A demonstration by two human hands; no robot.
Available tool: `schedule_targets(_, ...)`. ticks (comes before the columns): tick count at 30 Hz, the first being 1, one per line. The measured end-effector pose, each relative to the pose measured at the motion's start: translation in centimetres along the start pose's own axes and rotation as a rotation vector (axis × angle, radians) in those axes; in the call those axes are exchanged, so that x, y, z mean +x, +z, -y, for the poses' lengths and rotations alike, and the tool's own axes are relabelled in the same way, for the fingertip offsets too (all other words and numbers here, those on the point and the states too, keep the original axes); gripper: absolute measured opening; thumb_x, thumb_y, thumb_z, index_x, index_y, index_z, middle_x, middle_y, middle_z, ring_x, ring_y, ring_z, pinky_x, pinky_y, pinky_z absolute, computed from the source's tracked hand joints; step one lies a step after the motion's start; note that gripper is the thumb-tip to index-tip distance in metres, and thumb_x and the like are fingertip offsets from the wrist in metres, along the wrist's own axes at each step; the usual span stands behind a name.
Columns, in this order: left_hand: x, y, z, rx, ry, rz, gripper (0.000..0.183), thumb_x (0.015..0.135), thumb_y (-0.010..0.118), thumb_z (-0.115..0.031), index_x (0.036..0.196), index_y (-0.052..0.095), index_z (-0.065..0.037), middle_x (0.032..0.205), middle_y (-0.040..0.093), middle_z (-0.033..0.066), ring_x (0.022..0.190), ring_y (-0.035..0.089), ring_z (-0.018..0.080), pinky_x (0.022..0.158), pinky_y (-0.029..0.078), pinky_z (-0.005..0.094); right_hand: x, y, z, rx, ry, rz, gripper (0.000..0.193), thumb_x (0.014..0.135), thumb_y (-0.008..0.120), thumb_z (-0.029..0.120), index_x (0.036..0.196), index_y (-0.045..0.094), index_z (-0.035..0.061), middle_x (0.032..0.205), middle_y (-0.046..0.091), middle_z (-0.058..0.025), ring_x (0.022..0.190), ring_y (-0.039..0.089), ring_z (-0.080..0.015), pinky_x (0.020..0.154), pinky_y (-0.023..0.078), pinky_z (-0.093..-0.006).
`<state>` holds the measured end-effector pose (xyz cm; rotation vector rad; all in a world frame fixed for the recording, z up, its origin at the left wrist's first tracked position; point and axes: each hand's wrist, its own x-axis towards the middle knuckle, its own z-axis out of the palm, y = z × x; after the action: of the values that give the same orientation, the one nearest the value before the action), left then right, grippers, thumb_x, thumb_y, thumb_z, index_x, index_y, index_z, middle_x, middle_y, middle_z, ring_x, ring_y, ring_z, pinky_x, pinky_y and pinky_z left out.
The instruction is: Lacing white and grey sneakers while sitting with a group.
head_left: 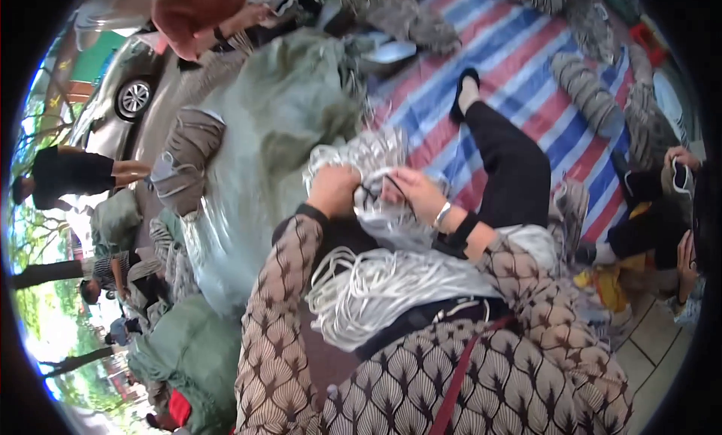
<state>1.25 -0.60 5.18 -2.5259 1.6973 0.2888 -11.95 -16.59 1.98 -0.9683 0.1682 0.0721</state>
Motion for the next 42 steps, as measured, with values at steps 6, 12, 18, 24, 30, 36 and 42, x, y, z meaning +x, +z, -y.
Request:
schedule_targets(6,0.8,2.4,1.6,-0.097,0.044,-0.032,0.008,0.072,0.052,-0.013,0.071,0.059,-0.011,0.077,0.058,0.0089,0.077,0.059,0.0303,0.067,0.043,0.0435,-2.4,3.2,-0.1,0.051,-0.049,-0.229,0.015,0.092,0.049,0.015,0.083,0.058,0.0055,0.070,0.054,0.0025,0.061,0.047,-0.0045,0.057,0.038,-0.0196)
schedule_targets(12,2.1,1.7,1.6,-0.168,0.137,-0.062,0.007,0.072,0.050,-0.010,0.074,0.055,-0.005,0.075,0.053,0.0124,0.069,0.053,0.0340,0.059,0.040,0.0440,-1.8,4.4,-0.6,-0.157,-0.144,-0.465,0.013,0.081,0.051,0.016,0.077,0.053,0.0035,0.071,0.056,-0.0147,0.067,0.055,-0.0284,0.065,0.043,-0.0371)
schedule_targets(18,3.1,2.1,1.1,-0.089,0.173,0.083,0.011,0.077,0.049,-0.014,0.082,0.058,-0.009,0.077,0.053,0.0095,0.075,0.053,0.0320,0.066,0.038,0.0420,-3.2,4.3,-0.6,-0.140,-0.227,-0.550,0.014,0.084,0.052,0.014,0.078,0.054,0.0018,0.066,0.055,-0.0131,0.062,0.054,-0.0237,0.062,0.043,-0.0340)
schedule_targets(24,1.9,1.6,1.8,-0.095,0.162,0.052,0.015,0.076,0.050,-0.020,0.083,0.059,-0.010,0.077,0.052,0.0091,0.074,0.053,0.0328,0.065,0.037,0.0414,-2.4,5.1,-1.5,-0.126,-0.271,-0.523,0.014,0.084,0.052,0.015,0.080,0.053,0.0021,0.068,0.055,-0.0150,0.064,0.053,-0.0282,0.063,0.043,-0.0360)
schedule_targets(30,2.8,2.4,1.0,-0.097,0.171,-0.070,0.012,0.076,0.050,-0.020,0.078,0.055,-0.009,0.079,0.054,0.0091,0.078,0.054,0.0330,0.066,0.037,0.0420,-2.8,4.2,-1.0,-0.069,-0.357,-0.535,0.013,0.084,0.051,0.014,0.081,0.052,0.0018,0.067,0.054,-0.0146,0.063,0.053,-0.0282,0.063,0.043,-0.0357)
schedule_targets(36,0.4,1.8,4.7,0.078,0.064,0.002,0.007,0.074,0.048,-0.010,0.072,0.055,-0.009,0.072,0.058,0.0113,0.070,0.058,0.0332,0.060,0.041,0.0469,-3.2,4.2,1.1,-0.274,-0.324,-0.369,0.016,0.088,0.050,0.018,0.086,0.056,0.0033,0.073,0.057,-0.0072,0.068,0.053,-0.0167,0.066,0.044,-0.0321)
schedule_targets(42,0.5,2.6,1.2,-0.123,-0.077,-0.014,0.011,0.073,0.051,-0.012,0.076,0.062,-0.010,0.076,0.062,0.0121,0.077,0.060,0.0321,0.069,0.044,0.0458,-8.0,-4.0,8.1,0.055,-0.402,-0.635,0.013,0.088,0.052,0.009,0.100,0.057,0.0061,0.082,0.058,0.0012,0.073,0.056,-0.0071,0.064,0.043,-0.0207)
